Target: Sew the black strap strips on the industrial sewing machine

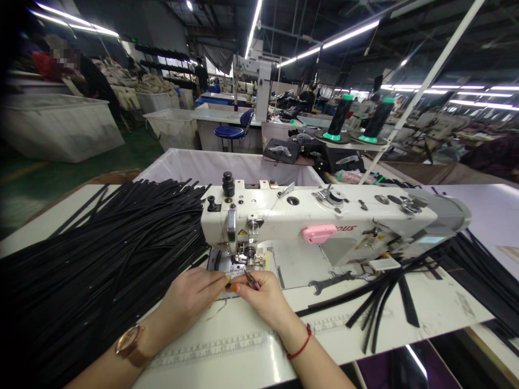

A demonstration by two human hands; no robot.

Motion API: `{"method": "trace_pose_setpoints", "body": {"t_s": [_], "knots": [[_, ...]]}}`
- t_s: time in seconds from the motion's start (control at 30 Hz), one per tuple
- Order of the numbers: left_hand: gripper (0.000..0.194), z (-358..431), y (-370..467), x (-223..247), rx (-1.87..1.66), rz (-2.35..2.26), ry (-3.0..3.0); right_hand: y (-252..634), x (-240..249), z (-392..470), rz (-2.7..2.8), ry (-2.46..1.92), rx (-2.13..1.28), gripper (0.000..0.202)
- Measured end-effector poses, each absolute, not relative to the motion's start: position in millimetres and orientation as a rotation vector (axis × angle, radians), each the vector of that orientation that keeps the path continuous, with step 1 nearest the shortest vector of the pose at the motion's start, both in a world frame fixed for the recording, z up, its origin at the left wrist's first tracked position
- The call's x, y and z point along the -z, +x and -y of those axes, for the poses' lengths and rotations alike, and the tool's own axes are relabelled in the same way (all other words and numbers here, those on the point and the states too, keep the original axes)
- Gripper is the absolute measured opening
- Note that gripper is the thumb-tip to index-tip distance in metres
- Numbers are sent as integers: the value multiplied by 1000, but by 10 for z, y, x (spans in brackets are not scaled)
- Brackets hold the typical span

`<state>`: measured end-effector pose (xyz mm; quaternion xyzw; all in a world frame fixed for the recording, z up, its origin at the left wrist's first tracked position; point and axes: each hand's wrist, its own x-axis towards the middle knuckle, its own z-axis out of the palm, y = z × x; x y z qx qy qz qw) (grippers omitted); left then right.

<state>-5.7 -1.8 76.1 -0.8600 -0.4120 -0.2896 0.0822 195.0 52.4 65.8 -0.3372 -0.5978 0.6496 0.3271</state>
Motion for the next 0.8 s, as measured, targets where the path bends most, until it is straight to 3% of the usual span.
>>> {"method": "trace_pose_setpoints", "body": {"t_s": [0.6, 0.8], "knots": [[23, 27, -18, -720, 789, 1252, -2591, 1914, -646, -471, 1656, -985, -1533, 13], [23, 15, 9, -748, 920, 1276, -2584, 1933, -655, -493, 1548, -893, -1679, 14]]}}
